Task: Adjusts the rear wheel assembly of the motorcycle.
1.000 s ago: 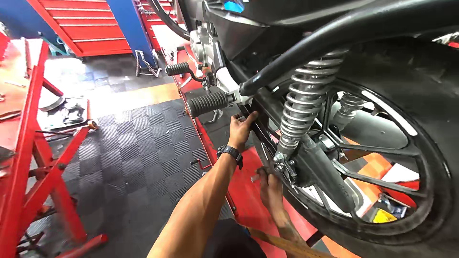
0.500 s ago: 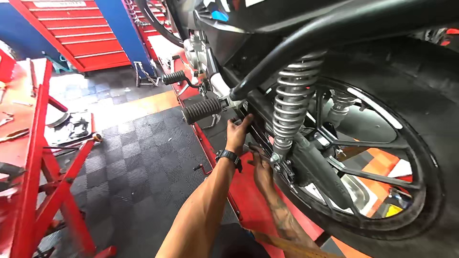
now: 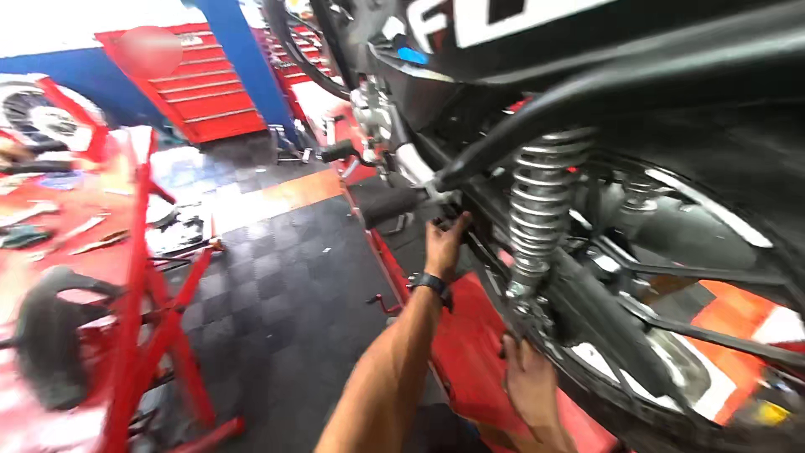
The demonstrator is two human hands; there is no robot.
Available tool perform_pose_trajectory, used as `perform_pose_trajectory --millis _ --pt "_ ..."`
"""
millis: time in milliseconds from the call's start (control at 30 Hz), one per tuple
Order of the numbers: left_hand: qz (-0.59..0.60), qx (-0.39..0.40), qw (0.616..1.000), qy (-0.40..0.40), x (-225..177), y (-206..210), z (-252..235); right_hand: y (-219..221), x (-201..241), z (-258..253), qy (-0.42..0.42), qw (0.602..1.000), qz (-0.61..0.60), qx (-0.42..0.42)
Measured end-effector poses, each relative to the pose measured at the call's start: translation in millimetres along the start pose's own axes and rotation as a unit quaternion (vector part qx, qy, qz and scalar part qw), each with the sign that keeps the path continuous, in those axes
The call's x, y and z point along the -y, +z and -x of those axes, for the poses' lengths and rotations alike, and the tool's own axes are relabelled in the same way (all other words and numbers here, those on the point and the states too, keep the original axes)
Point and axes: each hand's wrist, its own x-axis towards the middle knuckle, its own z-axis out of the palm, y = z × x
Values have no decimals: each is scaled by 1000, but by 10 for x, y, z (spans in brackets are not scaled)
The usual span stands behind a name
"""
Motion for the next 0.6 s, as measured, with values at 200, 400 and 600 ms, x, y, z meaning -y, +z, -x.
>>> perform_pose_trajectory --millis 200,400,600 --pt "-27 1 1000 -16 -302 -100 161 474 337 -573 -20 965 -251 75" --pt "-10 4 999 -34 -233 -70 39 745 440 -790 -13 935 -348 70" --pt "6 20 1000 -22 -198 -82 22 476 123 -447 -82 980 -153 95"
